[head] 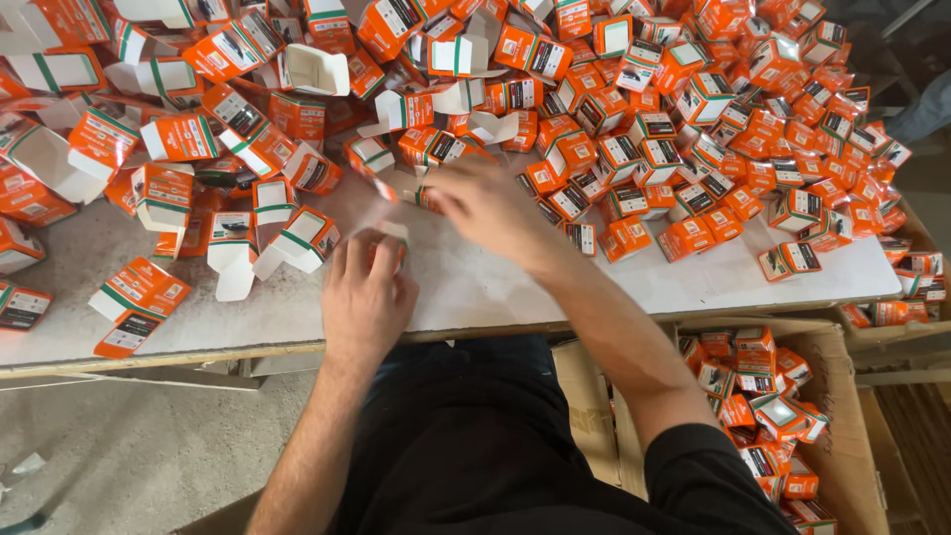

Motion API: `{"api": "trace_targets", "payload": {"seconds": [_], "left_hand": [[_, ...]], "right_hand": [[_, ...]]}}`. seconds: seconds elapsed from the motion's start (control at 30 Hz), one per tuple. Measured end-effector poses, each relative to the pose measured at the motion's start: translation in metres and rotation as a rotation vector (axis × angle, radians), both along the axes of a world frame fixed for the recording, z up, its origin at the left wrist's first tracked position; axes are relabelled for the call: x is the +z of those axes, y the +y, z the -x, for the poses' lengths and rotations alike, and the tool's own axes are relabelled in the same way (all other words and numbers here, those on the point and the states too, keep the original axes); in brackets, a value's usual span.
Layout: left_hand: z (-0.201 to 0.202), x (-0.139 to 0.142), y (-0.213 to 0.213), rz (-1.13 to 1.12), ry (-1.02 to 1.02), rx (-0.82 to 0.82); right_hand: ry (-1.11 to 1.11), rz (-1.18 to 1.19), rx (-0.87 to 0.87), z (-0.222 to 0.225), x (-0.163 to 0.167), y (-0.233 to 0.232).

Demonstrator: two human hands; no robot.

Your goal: The person picks flat printed cardboard boxes one at a time from a large pile on the table, folds the side flaps and closes the bottom to erect each box, and places the finished open box into a cardboard bin beside the table, repeating the cycle continuously.

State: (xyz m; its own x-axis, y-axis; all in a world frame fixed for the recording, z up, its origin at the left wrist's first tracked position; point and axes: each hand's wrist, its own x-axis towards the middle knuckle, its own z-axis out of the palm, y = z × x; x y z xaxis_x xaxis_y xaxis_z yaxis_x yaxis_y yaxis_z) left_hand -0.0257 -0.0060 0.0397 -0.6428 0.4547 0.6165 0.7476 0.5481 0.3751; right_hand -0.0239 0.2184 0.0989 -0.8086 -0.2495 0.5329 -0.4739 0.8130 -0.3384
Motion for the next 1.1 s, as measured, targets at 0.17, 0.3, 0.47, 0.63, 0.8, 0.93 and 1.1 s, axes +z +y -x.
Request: {"api": "trace_targets", "payload": {"seconds": [0.17, 0.3, 0.47, 0.63, 0.8, 0.93, 1.1], "left_hand": [[-0.02, -0.002, -0.019, -0.146, -0.074, -0.152], [-0.023, -0.01, -0.018, -0.276, -0.26, -0.229], [-0.02, -0.019, -0.018, -0.448, -0.405, -0.265], [-0.019, -0.023, -0.015, -0.54, -0.47, -0.282], [-0.015, -0.027, -0.009, -0.578, -0.452, -0.275], [-0.011, -0.031, -0.008, -0.575, -0.459, -0.256], [-0.006, -0.036, -0.006, -0.652, -0.468, -0.284]], "right_hand": [[0.002, -0.266, -0.051, 0.092, 0.014, -0.051], [0.075, -0.552, -0.265, 0.141, 0.027, -0.072], [0.401, -0.455, -0.3, 0.164, 0.04, -0.097], [0.054, -0.418, -0.355, 0.167, 0.052, -0.101], [-0.016, -0.49, -0.361, 0.163, 0.061, -0.101], [0.031, -0.597, -0.341, 0.155, 0.067, -0.102], [0.092, -0.29, -0.125, 0.146, 0.084, -0.09]]}}
